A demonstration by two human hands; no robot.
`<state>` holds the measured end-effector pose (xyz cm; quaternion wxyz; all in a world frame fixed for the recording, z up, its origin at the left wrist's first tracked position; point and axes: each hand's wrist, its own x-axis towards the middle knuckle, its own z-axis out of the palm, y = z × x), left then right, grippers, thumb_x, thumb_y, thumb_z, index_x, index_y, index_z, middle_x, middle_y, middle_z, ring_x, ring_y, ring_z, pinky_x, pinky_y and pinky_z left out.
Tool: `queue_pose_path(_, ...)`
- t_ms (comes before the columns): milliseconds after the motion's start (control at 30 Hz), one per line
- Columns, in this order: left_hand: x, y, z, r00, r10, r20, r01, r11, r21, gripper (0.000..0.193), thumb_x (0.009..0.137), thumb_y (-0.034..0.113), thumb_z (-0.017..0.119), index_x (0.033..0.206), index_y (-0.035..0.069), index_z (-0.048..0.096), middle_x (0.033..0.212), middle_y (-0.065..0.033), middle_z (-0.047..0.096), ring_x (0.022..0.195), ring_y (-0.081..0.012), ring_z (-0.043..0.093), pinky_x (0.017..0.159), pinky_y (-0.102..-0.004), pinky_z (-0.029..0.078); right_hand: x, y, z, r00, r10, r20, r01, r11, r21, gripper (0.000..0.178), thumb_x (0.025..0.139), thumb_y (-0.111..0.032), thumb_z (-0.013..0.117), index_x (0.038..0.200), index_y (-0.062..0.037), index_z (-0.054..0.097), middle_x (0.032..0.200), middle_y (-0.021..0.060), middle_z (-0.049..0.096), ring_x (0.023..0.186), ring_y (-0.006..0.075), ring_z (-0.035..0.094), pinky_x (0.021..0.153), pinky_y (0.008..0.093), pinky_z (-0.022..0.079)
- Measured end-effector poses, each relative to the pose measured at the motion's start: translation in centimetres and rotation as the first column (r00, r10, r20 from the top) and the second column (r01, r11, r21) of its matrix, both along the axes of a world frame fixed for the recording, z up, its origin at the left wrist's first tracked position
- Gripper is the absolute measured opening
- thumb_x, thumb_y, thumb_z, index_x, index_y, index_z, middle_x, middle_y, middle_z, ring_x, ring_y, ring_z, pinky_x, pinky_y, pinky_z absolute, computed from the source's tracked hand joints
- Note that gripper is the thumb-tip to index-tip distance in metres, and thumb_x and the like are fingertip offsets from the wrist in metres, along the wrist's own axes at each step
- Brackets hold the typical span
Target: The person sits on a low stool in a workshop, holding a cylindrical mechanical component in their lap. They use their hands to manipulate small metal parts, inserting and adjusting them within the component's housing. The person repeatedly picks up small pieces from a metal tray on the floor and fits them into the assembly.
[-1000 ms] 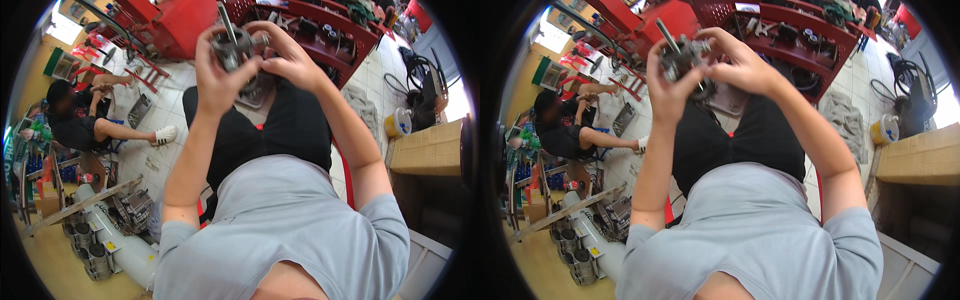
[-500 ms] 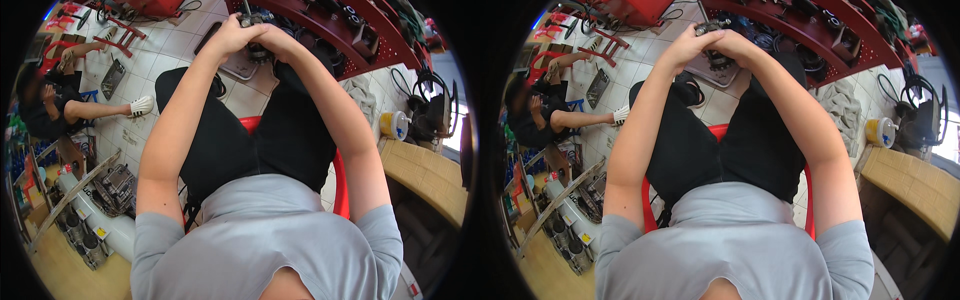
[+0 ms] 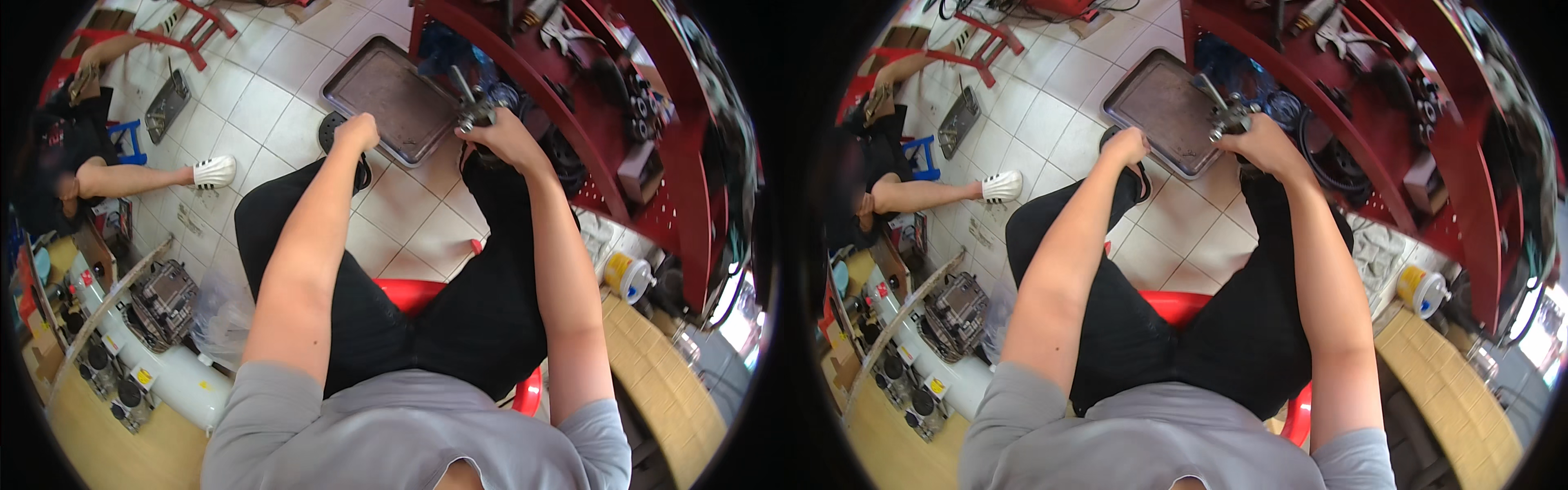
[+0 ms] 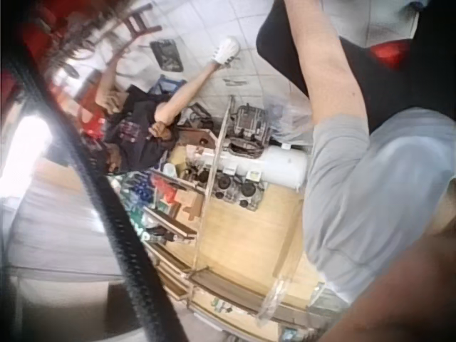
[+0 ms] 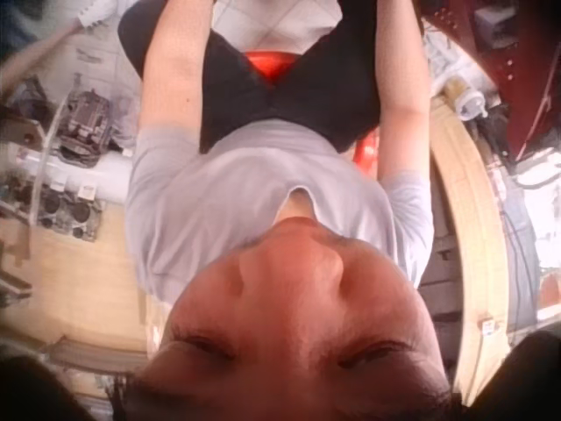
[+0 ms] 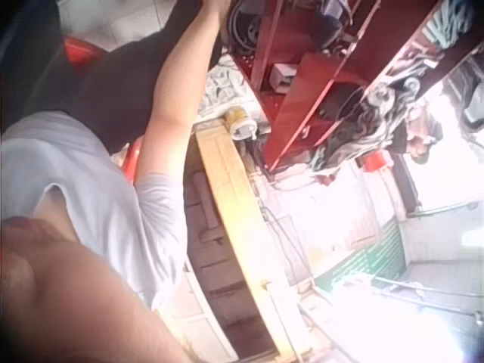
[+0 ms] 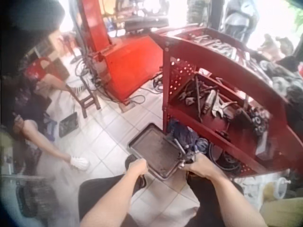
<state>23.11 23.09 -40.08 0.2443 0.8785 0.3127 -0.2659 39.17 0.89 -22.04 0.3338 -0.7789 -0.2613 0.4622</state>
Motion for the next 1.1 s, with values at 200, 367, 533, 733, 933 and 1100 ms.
queue_pose_path(200,0.7,-4.1,-7.2,0.991,0.129,-0.038,-0.131,0.991,-0.033,0.022,0.082,0.01,0.055,0.099,0.006,0.069,0.101,-0.0178,0.069,0.099,-0.032,0.066,0.081,-0.0424,0.051,0.0,0.5,-0.8,0.974,-0.198,-0.11,0.203,0.979,0.03,0.041,0.074,-0.031,0.078,0.1,-0.0016,0.064,0.075,0.0014,0.059,0.071,0.0107,0.055,0.065,0.0283,0.046)
queue_pose_path(367,0.9,-7.1,-13.4,0.993,0.028,0.116,-0.037,0.996,0.08,0.016,0.08,0.013,0.055,0.086,0.012,0.069,0.089,-0.0111,0.069,0.088,-0.0282,0.066,0.076,-0.043,0.045,0.0,0.4,0.5,0.973,-0.198,-0.117,0.192,0.979,-0.06,0.04,0.071,-0.022,0.083,0.095,0.0015,0.061,0.077,0.0012,0.061,0.071,0.0082,0.056,0.064,0.0255,0.047)
queue_pose_path(533,2.8,-9.6,-18.2,0.931,-0.266,0.249,0.202,0.945,0.256,0.012,0.078,0.016,0.056,0.08,0.017,0.068,0.089,-0.0045,0.062,0.091,-0.0243,0.058,0.076,-0.0389,0.041,0.2,1.7,1.8,0.973,-0.176,-0.149,0.157,0.979,-0.133,0.022,0.076,-0.014,0.076,0.091,-0.0041,0.063,0.079,0.0002,0.062,0.071,0.0072,0.056,0.063,0.0237,0.045)
queue_pose_path(733,5.4,-8.8,-19.4,0.847,-0.512,0.147,0.473,0.85,0.232,0.012,0.076,0.02,0.06,0.084,0.018,0.069,0.095,-0.0022,0.06,0.098,-0.0213,0.051,0.081,-0.0344,0.037,0.9,2.6,2.3,0.944,-0.203,-0.259,0.16,0.971,-0.178,0.025,0.074,-0.015,0.076,0.09,0.0009,0.064,0.075,0.0051,0.064,0.066,0.0091,0.059,0.06,0.0222,0.046)
queue_pose_path(933,5.5,-6.7,-19.2,0.912,-0.123,0.392,0.149,0.988,-0.035,0.013,0.08,0.019,0.059,0.088,0.012,0.066,0.095,-0.0096,0.062,0.095,-0.0297,0.058,0.079,-0.0427,0.044,1.5,3.1,2.1,0.953,-0.18,-0.243,0.132,0.971,-0.199,0.023,0.076,-0.014,0.075,0.091,0.0007,0.064,0.075,0.004,0.064,0.066,0.0075,0.058,0.059,0.022,0.045)
queue_pose_path(1100,4.0,-2.8,-20.7,0.902,0.238,0.359,-0.164,0.961,-0.223,0.02,0.086,0.023,0.054,0.1,0.01,0.061,0.092,-0.0127,0.065,0.091,-0.0312,0.064,0.081,-0.0486,0.045,1.1,2.3,2.1,0.957,-0.205,-0.206,0.155,0.96,-0.235,0.024,0.076,-0.015,0.076,0.091,-0.0001,0.064,0.078,0.0034,0.064,0.067,0.0074,0.057,0.06,0.0224,0.045)
